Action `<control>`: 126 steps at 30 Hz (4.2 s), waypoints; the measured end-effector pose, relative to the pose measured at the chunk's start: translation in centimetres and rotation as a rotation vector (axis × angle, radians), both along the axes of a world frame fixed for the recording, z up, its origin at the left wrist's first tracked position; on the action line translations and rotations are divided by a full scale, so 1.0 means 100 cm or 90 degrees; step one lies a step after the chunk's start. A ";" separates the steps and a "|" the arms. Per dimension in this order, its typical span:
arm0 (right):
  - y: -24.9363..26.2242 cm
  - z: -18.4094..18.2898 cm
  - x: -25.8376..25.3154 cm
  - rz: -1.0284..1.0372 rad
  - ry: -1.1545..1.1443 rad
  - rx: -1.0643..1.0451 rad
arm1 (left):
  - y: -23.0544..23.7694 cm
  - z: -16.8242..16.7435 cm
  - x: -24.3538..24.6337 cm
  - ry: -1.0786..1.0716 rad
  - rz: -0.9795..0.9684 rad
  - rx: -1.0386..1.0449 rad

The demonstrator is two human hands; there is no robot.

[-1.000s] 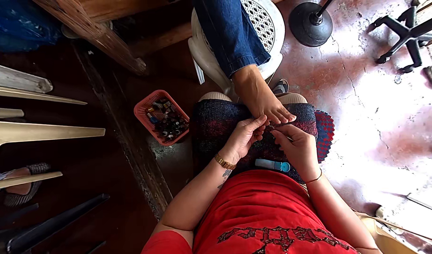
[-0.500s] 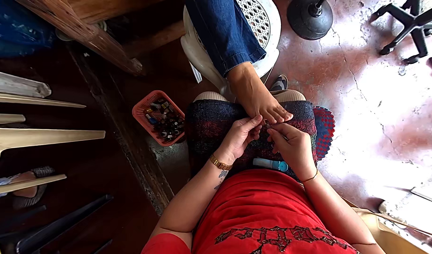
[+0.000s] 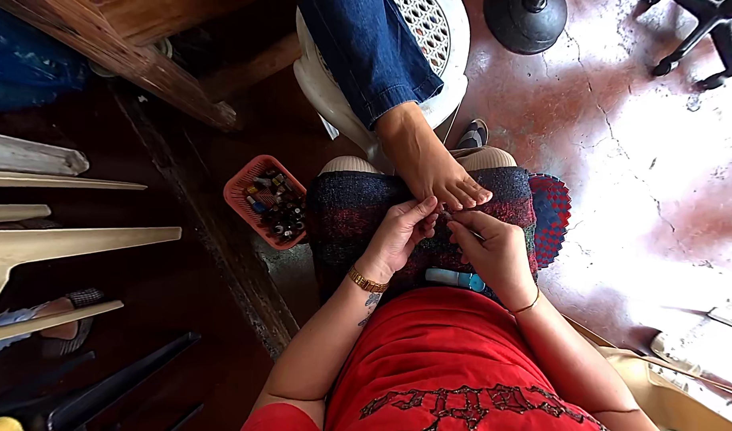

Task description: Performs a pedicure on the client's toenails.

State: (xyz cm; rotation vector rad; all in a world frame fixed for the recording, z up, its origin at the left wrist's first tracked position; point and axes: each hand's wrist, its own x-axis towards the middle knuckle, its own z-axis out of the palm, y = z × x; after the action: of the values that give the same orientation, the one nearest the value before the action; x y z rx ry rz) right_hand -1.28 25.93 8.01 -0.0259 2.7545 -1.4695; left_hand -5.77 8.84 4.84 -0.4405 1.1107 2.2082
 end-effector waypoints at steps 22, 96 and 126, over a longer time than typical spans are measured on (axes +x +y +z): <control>-0.004 -0.002 0.001 0.021 0.031 0.042 | 0.000 0.000 0.000 0.012 -0.005 -0.006; 0.018 0.017 0.004 0.019 -0.042 -0.053 | 0.016 0.003 -0.006 0.022 -0.064 0.042; 0.018 0.011 0.004 0.055 -0.047 -0.056 | 0.016 0.003 -0.006 0.029 -0.071 0.021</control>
State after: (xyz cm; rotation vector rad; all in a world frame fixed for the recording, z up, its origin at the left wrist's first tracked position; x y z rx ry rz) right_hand -0.88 27.68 9.14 -0.0886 2.5955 -1.5365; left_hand -6.41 10.41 5.12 -0.3078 1.0948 2.1448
